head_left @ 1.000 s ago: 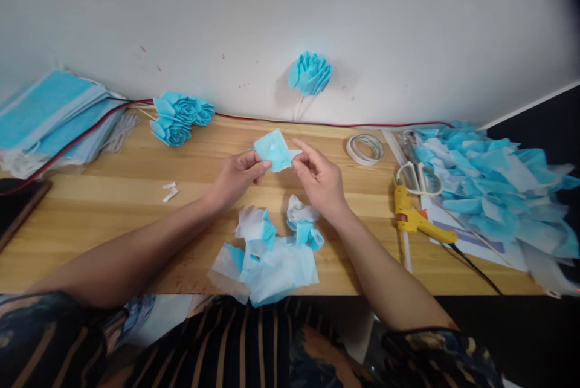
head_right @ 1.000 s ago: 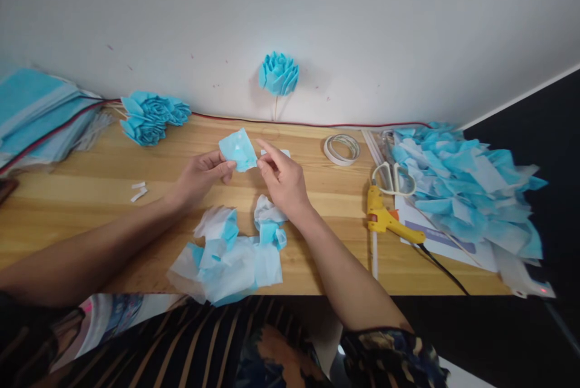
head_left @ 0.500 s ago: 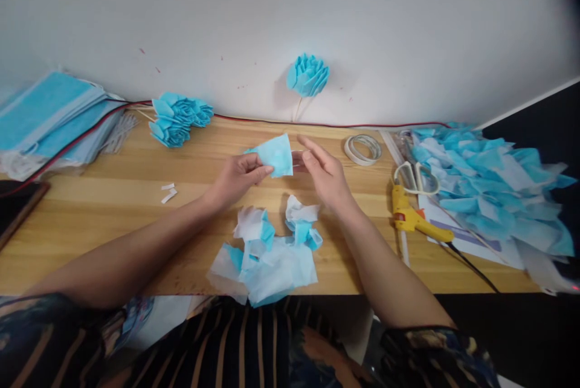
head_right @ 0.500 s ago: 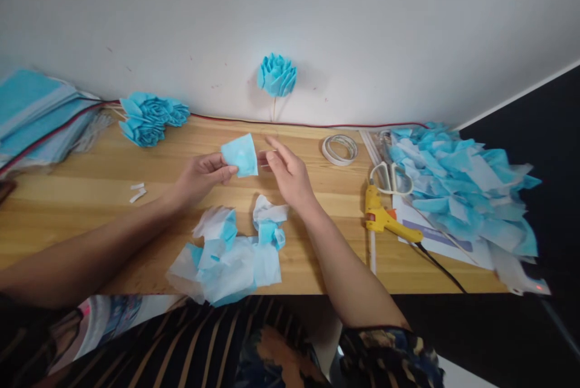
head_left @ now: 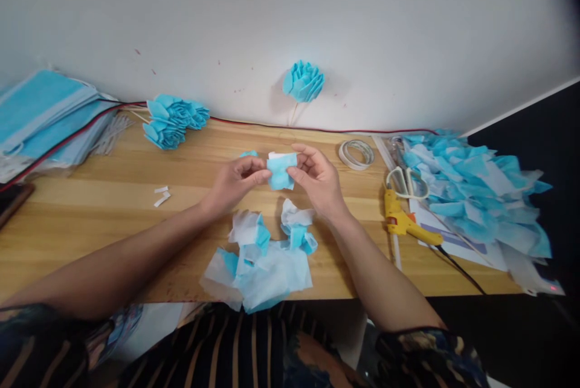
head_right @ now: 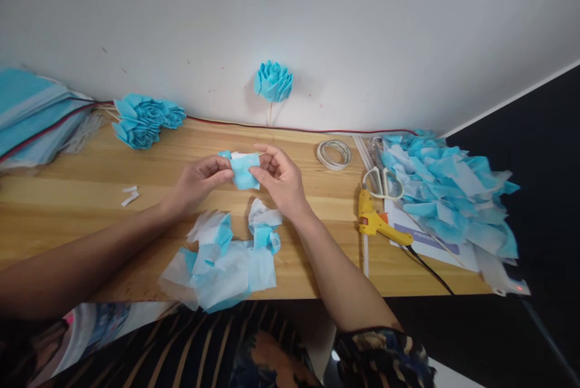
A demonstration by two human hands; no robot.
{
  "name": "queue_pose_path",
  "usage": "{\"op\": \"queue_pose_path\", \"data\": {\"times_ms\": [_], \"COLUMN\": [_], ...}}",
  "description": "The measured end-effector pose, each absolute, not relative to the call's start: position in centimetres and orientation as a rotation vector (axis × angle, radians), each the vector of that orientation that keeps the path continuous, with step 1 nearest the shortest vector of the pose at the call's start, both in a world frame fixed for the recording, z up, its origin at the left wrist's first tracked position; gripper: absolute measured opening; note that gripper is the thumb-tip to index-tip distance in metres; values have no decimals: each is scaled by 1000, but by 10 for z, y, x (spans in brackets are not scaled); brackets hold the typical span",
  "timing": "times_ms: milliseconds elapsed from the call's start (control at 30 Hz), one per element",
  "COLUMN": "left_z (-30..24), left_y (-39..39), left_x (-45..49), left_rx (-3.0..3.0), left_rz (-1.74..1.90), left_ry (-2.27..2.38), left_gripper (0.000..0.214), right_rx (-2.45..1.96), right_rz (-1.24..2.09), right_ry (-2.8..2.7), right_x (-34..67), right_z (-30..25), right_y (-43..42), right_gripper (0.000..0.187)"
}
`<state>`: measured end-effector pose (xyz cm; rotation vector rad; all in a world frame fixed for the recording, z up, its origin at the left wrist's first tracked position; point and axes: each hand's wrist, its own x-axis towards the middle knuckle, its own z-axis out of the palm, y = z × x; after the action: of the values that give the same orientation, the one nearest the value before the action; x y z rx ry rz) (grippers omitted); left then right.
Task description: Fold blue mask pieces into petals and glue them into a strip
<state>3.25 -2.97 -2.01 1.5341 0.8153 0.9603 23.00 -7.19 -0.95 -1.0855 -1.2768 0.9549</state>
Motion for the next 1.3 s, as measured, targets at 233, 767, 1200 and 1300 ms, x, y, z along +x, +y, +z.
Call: {"op": "queue_pose_path", "data": {"times_ms": [233,767,1200,1300], "left_z": [-27,-19,-15,-11], "left_y": [-26,-26,-28,-30], "left_x": [37,34,34,32], "left_rx": [1269,1255,1303,1353], "left_rz": [952,1045,1124,1207], "left_ry": [535,696,760,834], "left_gripper": [87,43,38,28], "right_rx": [-1101,-1173,-1083,-1102], "right_rz": [978,1017,1239,1154], "right_ry": [-1330,-1277,-1202,-1213], "right_x": [225,230,234,236], "right_z": [-11,-21,-29,-25], "right_y": [-75,-72,-66,-66], "right_gripper": [45,42,70,64]}}
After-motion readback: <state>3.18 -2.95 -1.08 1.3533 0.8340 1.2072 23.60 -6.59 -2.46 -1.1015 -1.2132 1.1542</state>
